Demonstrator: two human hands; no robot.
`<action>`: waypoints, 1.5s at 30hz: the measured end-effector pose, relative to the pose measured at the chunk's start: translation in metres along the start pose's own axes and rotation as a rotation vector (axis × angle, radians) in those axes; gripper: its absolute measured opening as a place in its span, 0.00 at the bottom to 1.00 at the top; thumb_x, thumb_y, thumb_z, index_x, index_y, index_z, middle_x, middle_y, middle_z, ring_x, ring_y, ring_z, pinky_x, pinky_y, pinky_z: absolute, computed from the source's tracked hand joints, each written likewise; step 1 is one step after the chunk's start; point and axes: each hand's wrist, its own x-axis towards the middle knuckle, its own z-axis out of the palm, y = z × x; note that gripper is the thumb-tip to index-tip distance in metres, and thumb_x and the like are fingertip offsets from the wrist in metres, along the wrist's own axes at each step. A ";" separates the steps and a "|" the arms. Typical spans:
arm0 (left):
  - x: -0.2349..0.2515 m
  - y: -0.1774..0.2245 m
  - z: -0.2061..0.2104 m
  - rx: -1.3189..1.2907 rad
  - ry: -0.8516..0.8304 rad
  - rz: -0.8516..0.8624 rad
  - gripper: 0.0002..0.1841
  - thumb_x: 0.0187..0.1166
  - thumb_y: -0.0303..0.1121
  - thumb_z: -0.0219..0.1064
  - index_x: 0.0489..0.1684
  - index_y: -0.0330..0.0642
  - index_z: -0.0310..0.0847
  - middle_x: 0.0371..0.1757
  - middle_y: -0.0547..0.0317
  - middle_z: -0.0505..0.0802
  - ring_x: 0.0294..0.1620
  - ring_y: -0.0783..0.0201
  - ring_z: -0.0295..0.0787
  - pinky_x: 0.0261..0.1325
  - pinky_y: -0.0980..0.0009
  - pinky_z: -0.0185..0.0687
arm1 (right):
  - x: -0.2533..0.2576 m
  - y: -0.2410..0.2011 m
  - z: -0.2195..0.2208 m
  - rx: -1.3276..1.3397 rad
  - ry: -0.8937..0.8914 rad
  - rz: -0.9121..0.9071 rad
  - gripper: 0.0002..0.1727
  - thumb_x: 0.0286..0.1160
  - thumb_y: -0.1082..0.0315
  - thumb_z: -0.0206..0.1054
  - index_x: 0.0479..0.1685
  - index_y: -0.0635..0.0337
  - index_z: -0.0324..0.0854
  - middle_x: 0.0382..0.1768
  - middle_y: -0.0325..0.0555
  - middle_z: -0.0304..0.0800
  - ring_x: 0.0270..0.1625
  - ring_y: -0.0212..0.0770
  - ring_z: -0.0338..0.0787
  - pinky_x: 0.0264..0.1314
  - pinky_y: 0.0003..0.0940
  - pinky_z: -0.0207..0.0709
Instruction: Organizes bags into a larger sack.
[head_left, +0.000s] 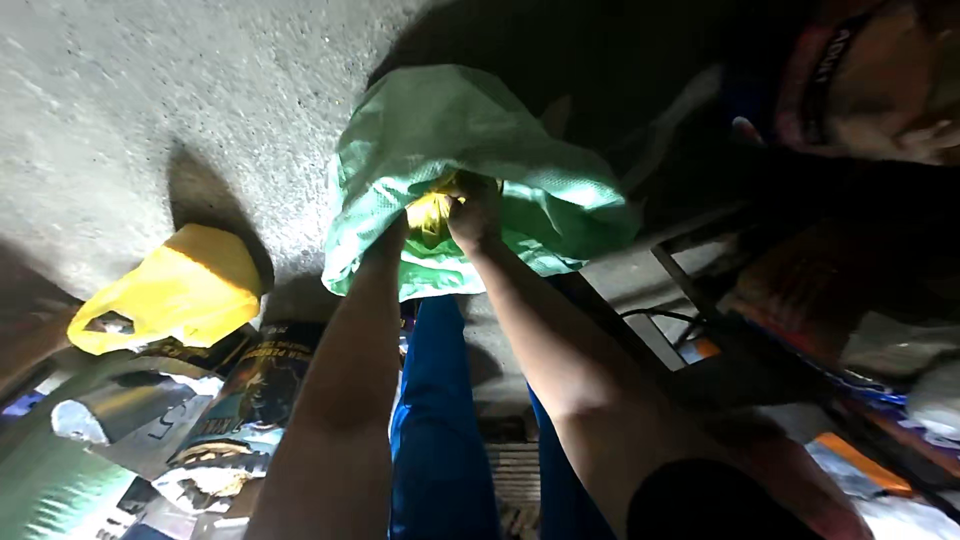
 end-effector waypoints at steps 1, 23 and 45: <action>-0.012 0.009 -0.001 0.020 0.000 -0.048 0.23 0.93 0.37 0.50 0.80 0.36 0.74 0.80 0.33 0.80 0.84 0.39 0.72 0.84 0.40 0.64 | -0.004 -0.006 -0.010 -0.014 -0.059 0.081 0.11 0.76 0.69 0.69 0.50 0.65 0.91 0.64 0.61 0.87 0.75 0.58 0.81 0.81 0.50 0.70; -0.385 0.215 0.045 0.594 -0.216 0.666 0.22 0.91 0.38 0.57 0.73 0.31 0.80 0.72 0.33 0.86 0.75 0.40 0.82 0.81 0.44 0.73 | -0.491 0.126 -0.294 1.103 1.454 0.876 0.54 0.61 0.63 0.74 0.85 0.83 0.46 0.86 0.84 0.46 0.83 0.66 0.67 0.75 0.46 0.76; -0.553 0.321 0.275 0.623 0.084 0.895 0.14 0.83 0.35 0.66 0.50 0.29 0.89 0.64 0.33 0.87 0.69 0.43 0.85 0.73 0.53 0.80 | -0.515 0.307 -0.259 2.297 1.047 0.931 0.36 0.95 0.42 0.29 0.70 0.60 0.74 0.49 0.49 0.87 0.50 0.40 0.87 0.52 0.42 0.82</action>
